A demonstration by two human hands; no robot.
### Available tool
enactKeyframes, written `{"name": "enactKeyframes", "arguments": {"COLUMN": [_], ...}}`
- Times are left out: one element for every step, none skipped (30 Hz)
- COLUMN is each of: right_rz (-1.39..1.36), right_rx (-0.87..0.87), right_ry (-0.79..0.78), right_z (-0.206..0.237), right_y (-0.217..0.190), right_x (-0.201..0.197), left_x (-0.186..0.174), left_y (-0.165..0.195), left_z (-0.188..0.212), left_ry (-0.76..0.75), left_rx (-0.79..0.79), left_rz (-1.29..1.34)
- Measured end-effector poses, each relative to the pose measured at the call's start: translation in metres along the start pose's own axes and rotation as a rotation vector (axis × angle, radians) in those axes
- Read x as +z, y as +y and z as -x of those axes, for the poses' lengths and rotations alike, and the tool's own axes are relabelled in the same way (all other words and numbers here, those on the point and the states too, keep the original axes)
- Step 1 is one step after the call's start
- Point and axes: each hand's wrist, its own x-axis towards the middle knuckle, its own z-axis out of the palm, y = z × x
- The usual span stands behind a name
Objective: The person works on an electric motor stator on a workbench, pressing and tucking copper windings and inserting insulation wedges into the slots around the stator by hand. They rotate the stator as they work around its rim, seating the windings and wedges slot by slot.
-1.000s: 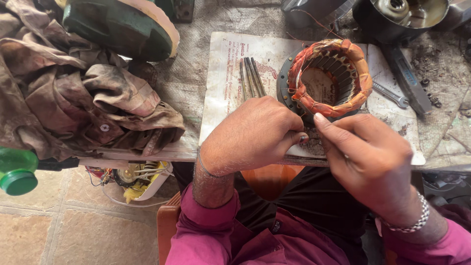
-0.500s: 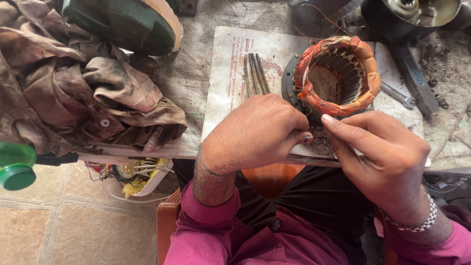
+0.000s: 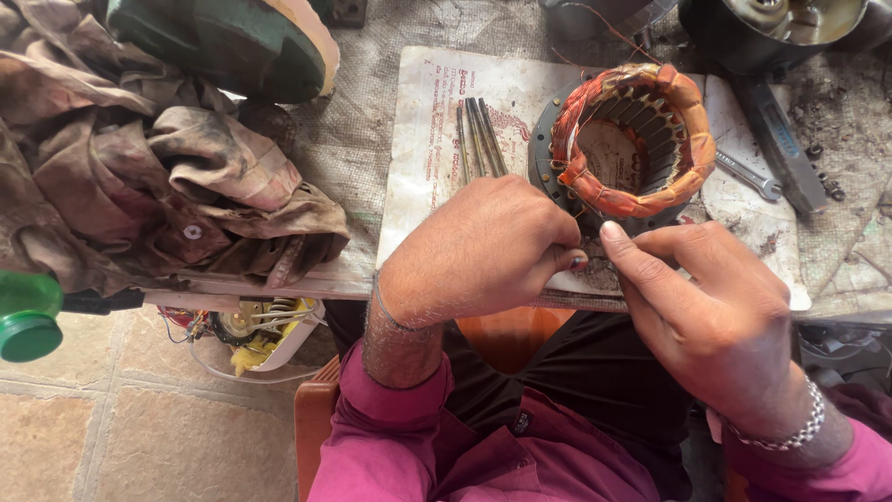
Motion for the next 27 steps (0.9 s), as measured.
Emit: {"name": "enactKeyframes", "arguments": {"right_rz": [0.004, -0.003, -0.011, -0.017, -0.017, -0.015, -0.015, -0.011, -0.008, -0.006, -0.014, -0.022, -0.032, -0.036, -0.04, -0.044, -0.048, -0.05, -0.054, -0.059, -0.065, -0.07, -0.072, -0.074, -0.075, -0.075, -0.074], "right_rx": [0.003, -0.007, -0.015, -0.022, -0.029, -0.034, -0.04, -0.033, -0.025, -0.017, -0.012, -0.008, 0.0, -0.013, -0.026, -0.038, -0.035, -0.034, -0.035, -0.029, -0.022, -0.018, -0.025, -0.03, -0.033, -0.035, -0.036], "right_ry": [-0.004, 0.011, 0.023, 0.034, 0.034, 0.032, 0.032, 0.017, 0.002, -0.014, -0.013, -0.012, -0.015, -0.007, 0.004, 0.015, 0.006, 0.0, -0.004, -0.013, -0.023, -0.032, -0.02, -0.012, -0.006, 0.0, 0.007], "right_z": [0.0, -0.001, -0.003, -0.003, -0.003, -0.003, -0.002, -0.001, 0.002, 0.004, 0.005, 0.006, 0.006, 0.007, 0.006, 0.006, 0.007, 0.008, 0.008, 0.008, 0.008, 0.008, 0.006, 0.004, 0.002, 0.002, 0.001], "right_y": [0.0, 0.0, 0.0, 0.0, 0.0, 0.001, 0.001, 0.001, 0.001, 0.002, 0.002, 0.003, 0.004, 0.006, 0.007, 0.007, 0.007, 0.008, 0.008, 0.008, 0.008, 0.008, 0.008, 0.008, 0.008, 0.008, 0.007], "right_x": [-0.001, 0.0, 0.003, 0.004, 0.005, 0.005, 0.006, 0.006, 0.003, 0.001, 0.001, 0.003, 0.004, 0.006, 0.01, 0.01, 0.01, 0.009, 0.008, 0.007, 0.005, 0.004, 0.005, 0.006, 0.008, 0.008, 0.009], "left_x": [0.0, 0.001, 0.001, 0.002, 0.002, 0.002, 0.002, 0.001, 0.0, 0.0, 0.0, -0.001, 0.0, 0.001, 0.001, 0.001, 0.0, 0.0, -0.001, -0.001, -0.001, -0.001, -0.001, -0.001, 0.0, 0.0, 0.0], "left_y": [0.0, 0.0, -0.001, 0.0, 0.0, 0.0, 0.0, 0.0, 0.0, 0.0, 0.0, 0.0, 0.0, 0.001, 0.001, 0.001, 0.001, 0.001, 0.0, 0.0, 0.0, 0.001, 0.0, 0.0, 0.0, 0.0, 0.0], "left_z": [-0.001, -0.001, -0.001, -0.002, -0.002, -0.003, -0.002, -0.002, -0.001, -0.001, -0.001, -0.001, -0.001, -0.001, -0.001, -0.001, -0.001, -0.001, 0.0, 0.0, 0.001, 0.0, 0.001, 0.001, 0.0, 0.0, 0.001], "left_ry": [0.002, 0.005, 0.006, 0.008, 0.009, 0.008, 0.008, 0.012, 0.014, 0.017, 0.012, 0.01, 0.004, 0.009, 0.014, 0.017, 0.017, 0.018, 0.021, 0.014, 0.006, 0.002, 0.005, 0.007, 0.009, 0.018, 0.026], "left_rx": [0.003, 0.008, 0.012, 0.016, 0.014, 0.012, 0.01, 0.015, 0.021, 0.025, 0.023, 0.02, 0.016, 0.011, 0.006, 0.002, 0.014, 0.027, 0.04, 0.032, 0.023, 0.014, 0.017, 0.02, 0.022, 0.029, 0.036], "left_rz": [-0.005, -0.01, -0.01, -0.01, -0.014, -0.016, -0.02, -0.011, -0.002, 0.008, 0.004, -0.001, -0.001, 0.006, 0.01, 0.014, 0.023, 0.03, 0.033, 0.034, 0.036, 0.037, 0.025, 0.018, 0.014, 0.025, 0.037]}}
